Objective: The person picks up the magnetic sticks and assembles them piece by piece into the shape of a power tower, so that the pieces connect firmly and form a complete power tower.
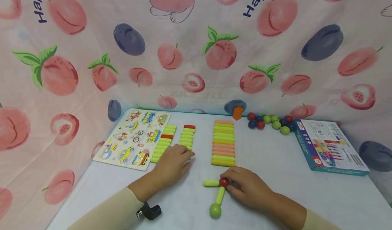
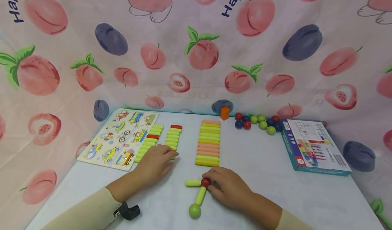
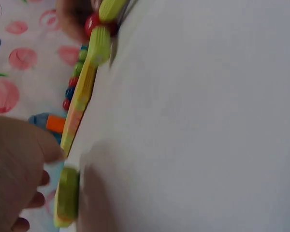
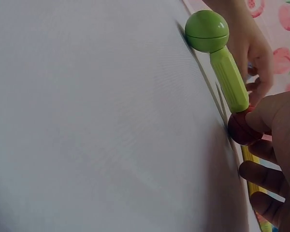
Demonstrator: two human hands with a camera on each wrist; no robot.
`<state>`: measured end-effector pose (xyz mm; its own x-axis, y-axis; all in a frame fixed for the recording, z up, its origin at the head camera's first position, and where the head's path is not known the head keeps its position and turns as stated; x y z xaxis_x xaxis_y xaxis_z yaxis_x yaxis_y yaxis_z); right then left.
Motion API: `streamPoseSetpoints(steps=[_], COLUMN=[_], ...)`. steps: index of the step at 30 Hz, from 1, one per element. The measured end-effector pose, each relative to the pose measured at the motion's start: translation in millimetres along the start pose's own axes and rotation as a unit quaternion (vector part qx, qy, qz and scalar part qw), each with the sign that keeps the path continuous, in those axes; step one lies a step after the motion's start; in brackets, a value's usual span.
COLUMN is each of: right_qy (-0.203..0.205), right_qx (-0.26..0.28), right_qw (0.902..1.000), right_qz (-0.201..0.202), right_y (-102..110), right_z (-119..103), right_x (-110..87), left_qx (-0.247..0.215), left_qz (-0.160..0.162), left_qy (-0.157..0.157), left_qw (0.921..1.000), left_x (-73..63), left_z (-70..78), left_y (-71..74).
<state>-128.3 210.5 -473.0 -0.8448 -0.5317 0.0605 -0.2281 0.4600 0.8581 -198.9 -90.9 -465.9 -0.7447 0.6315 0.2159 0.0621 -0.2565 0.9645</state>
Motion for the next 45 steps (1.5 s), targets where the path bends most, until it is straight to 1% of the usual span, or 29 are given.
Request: streamPoseSetpoints(steps=[1,3,7,9,10,11,12,13,14,15,17,18,19,20,22,24,27,30,32,33,35,37,39,42,45], right_qy=[-0.002,-0.002,0.002,0.003,0.003,0.003,0.004,0.003,0.004,0.006,0.008,0.010,0.011,0.012,0.012,0.011,0.005,0.000,-0.007,-0.012,-0.022,-0.035,-0.046,-0.052,-0.047], right_qx=[0.001,0.005,0.007,0.008,0.008,0.008,0.007,0.006,0.005,0.005,0.003,0.003,0.002,0.004,0.004,0.005,0.003,-0.004,-0.015,-0.021,-0.035,-0.048,-0.059,-0.072,-0.070], right_qw=[1.0000,1.0000,1.0000,1.0000,1.0000,1.0000,1.0000,1.0000,1.0000,1.0000,0.9999,0.9999,0.9998,0.9998,0.9997,0.9997,0.9998,0.9999,0.9997,0.9996,0.9991,0.9982,0.9970,0.9952,0.9951], right_qz=[0.000,0.001,0.003,0.003,0.003,0.003,0.003,0.003,0.003,0.005,0.008,0.010,0.013,0.015,0.018,0.019,0.018,0.016,0.015,0.013,0.009,-0.003,-0.019,-0.041,-0.053], right_y=[0,0,0,0,-1,-1,0,0,0,0,0,0,0,0,0,0,-1,0,0,1,2,3,2,-4,-9], right_z=[1,2,3,4,4,4,4,4,4,4,4,4,4,5,5,5,5,5,5,4,1,-5,-15,-32,-47], right_x=[-0.7,-1.7,-2.8,-2.7,-2.6,-2.4,-2.0,-1.8,-1.6,-1.5,-1.4,-1.7,-2.0,-2.4,-3.5,-4.6,-6.0,-6.9,-7.7,-8.7,-11.4,-15.2,-19.0,-23.4,-25.5], left_qx=[0.015,0.035,0.046,0.043,0.037,0.029,0.015,0.002,-0.015,-0.028,-0.042,-0.042,-0.039,-0.036,-0.023,-0.020,-0.024,-0.024,-0.024,-0.022,-0.017,-0.013,-0.010,-0.023,-0.031], left_qz=[0.005,0.006,0.001,0.006,0.006,0.009,0.014,0.017,0.019,0.019,0.022,0.025,0.027,0.030,0.041,0.045,0.037,0.025,0.018,0.018,0.024,0.030,0.035,0.021,-0.002], left_qy=[0.009,0.015,0.013,0.000,-0.014,-0.038,-0.072,-0.110,-0.151,-0.192,-0.263,-0.288,-0.303,-0.315,-0.331,-0.337,-0.345,-0.341,-0.326,-0.314,-0.284,-0.253,-0.223,-0.188,-0.163], left_qw=[0.9998,0.9993,0.9989,0.9991,0.9992,0.9988,0.9972,0.9938,0.9883,0.9808,0.9636,0.9565,0.9518,0.9479,0.9424,0.9403,0.9377,0.9393,0.9449,0.9491,0.9582,0.9670,0.9742,0.9816,0.9862], left_x=[0.2,0.3,-0.2,-0.9,-2.1,-3.6,-5.5,-7.9,-10.8,-14.4,-21.5,-24.6,-27.2,-29.2,-31.6,-32.0,-30.5,-28.8,-29.2,-29.8,-32.3,-35.9,-39.6,-44.4,-45.2], left_z=[-5.2,-12.4,-15.6,-15.5,-14.6,-12.7,-9.8,-5.9,-0.7,5.7,20.3,27.2,33.4,39.0,47.3,52.8,57.2,58.2,56.3,54.8,50.5,46.5,43.7,41.5,40.5], left_y=[1.3,2.2,1.2,0.5,1.3,2.3,3.7,5.0,6.6,7.8,9.4,9.4,8.4,7.6,5.5,3.7,1.5,0.1,-0.6,-0.8,-0.3,0.9,3.2,5.4,5.0])
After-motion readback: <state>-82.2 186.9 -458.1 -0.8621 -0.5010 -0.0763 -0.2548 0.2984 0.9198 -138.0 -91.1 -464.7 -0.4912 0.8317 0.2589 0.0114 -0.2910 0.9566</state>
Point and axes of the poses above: each hand's wrist, its own x-axis towards the middle knuckle, its own y-axis out of the back of the hand, z = x × y, the point moved 1 cm from there along x, towards the middle knuckle, and after that the axes turned 2 degrees about x, right-handed, at the moved point
